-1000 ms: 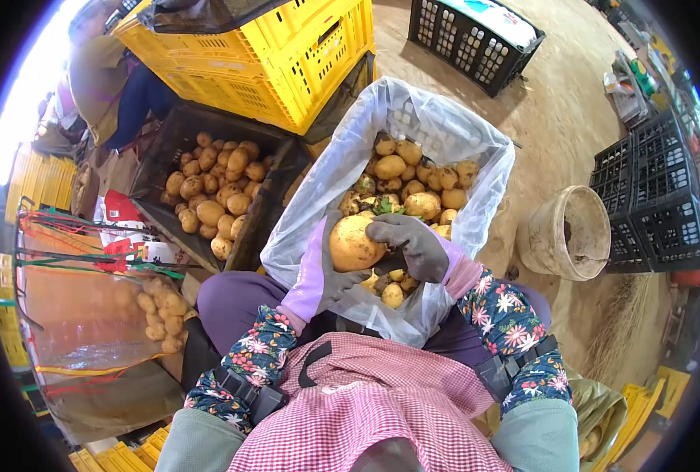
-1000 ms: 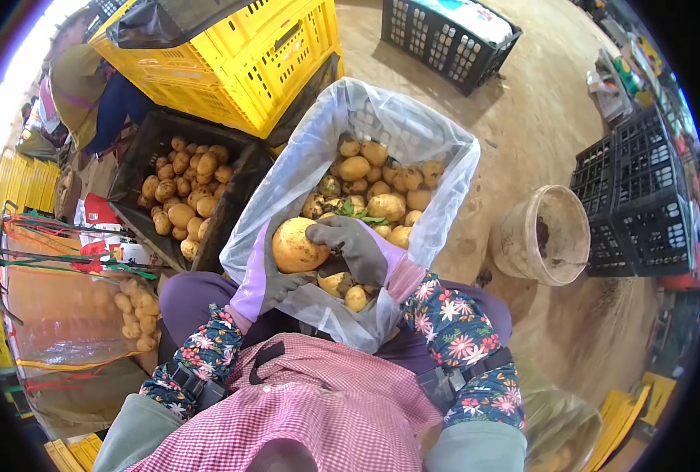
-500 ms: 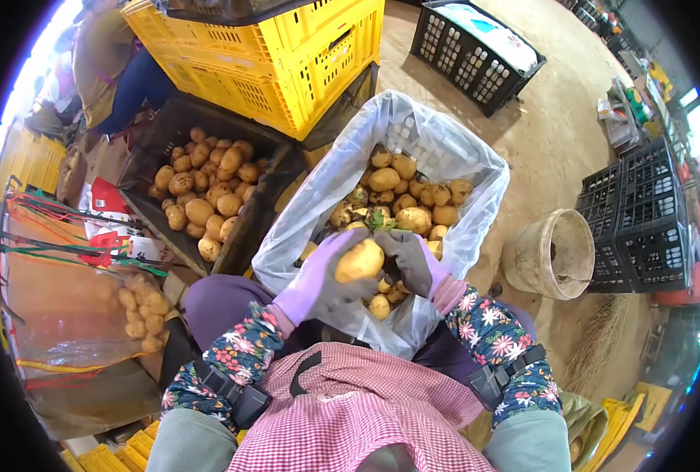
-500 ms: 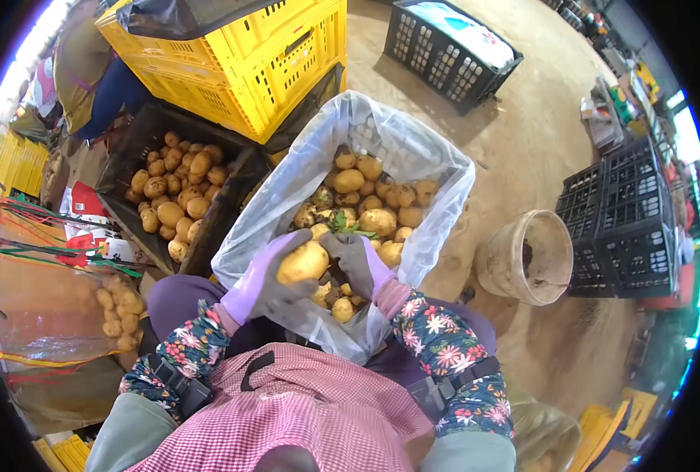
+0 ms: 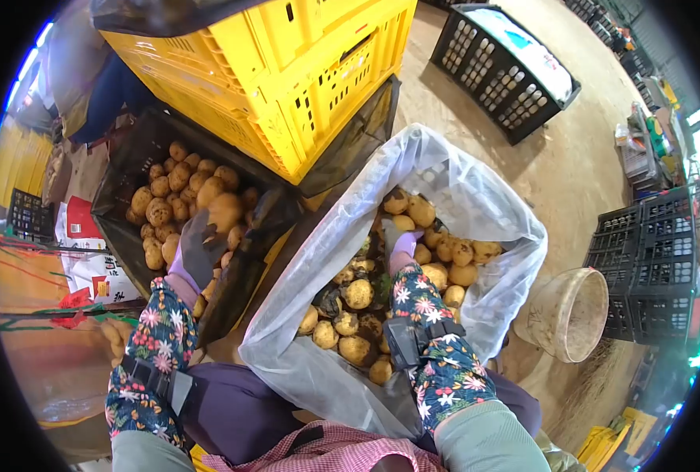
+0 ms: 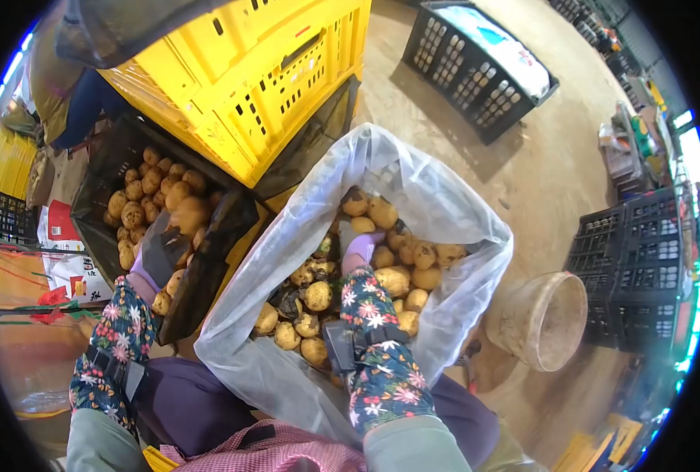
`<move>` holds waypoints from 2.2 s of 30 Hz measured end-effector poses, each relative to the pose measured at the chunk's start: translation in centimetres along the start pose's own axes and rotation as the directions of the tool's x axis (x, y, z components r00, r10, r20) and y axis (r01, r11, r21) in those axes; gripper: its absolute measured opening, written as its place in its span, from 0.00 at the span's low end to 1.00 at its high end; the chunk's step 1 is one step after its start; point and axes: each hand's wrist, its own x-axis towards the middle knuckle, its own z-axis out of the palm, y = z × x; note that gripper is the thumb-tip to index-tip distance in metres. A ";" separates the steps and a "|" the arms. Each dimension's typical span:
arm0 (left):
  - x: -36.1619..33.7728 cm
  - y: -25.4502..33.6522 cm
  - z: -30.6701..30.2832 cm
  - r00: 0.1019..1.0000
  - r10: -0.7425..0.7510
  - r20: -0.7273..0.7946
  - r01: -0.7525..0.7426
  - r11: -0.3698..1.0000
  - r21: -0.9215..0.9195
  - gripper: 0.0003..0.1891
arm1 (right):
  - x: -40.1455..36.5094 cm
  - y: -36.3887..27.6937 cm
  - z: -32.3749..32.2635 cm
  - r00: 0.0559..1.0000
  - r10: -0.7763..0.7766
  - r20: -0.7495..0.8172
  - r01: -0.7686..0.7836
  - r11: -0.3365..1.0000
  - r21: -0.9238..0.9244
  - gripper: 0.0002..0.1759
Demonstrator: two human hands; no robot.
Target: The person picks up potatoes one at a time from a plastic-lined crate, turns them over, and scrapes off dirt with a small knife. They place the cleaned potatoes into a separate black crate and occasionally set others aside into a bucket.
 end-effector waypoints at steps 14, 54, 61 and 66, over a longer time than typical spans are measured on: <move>-17.1 -4.9 11.7 0.838 -0.023 0.545 -0.106 0.973 0.205 0.23 | -13.4 -3.2 -8.2 0.726 -0.293 0.623 -0.106 0.847 0.522 0.29; -22.5 -9.6 11.9 0.856 0.012 0.518 -0.148 0.964 0.222 0.25 | -25.7 -4.6 -16.1 0.416 -0.874 0.252 0.909 0.396 -0.126 0.30; -20.3 -10.8 11.6 0.902 -0.034 0.431 -0.021 0.992 0.123 0.25 | -25.4 -5.0 -15.9 0.639 -0.722 0.267 0.683 0.692 0.234 0.26; -22.8 -9.0 12.2 0.819 0.010 0.574 -0.081 0.992 0.098 0.30 | -26.1 -5.8 -16.8 0.609 -0.639 0.471 0.602 0.758 0.251 0.23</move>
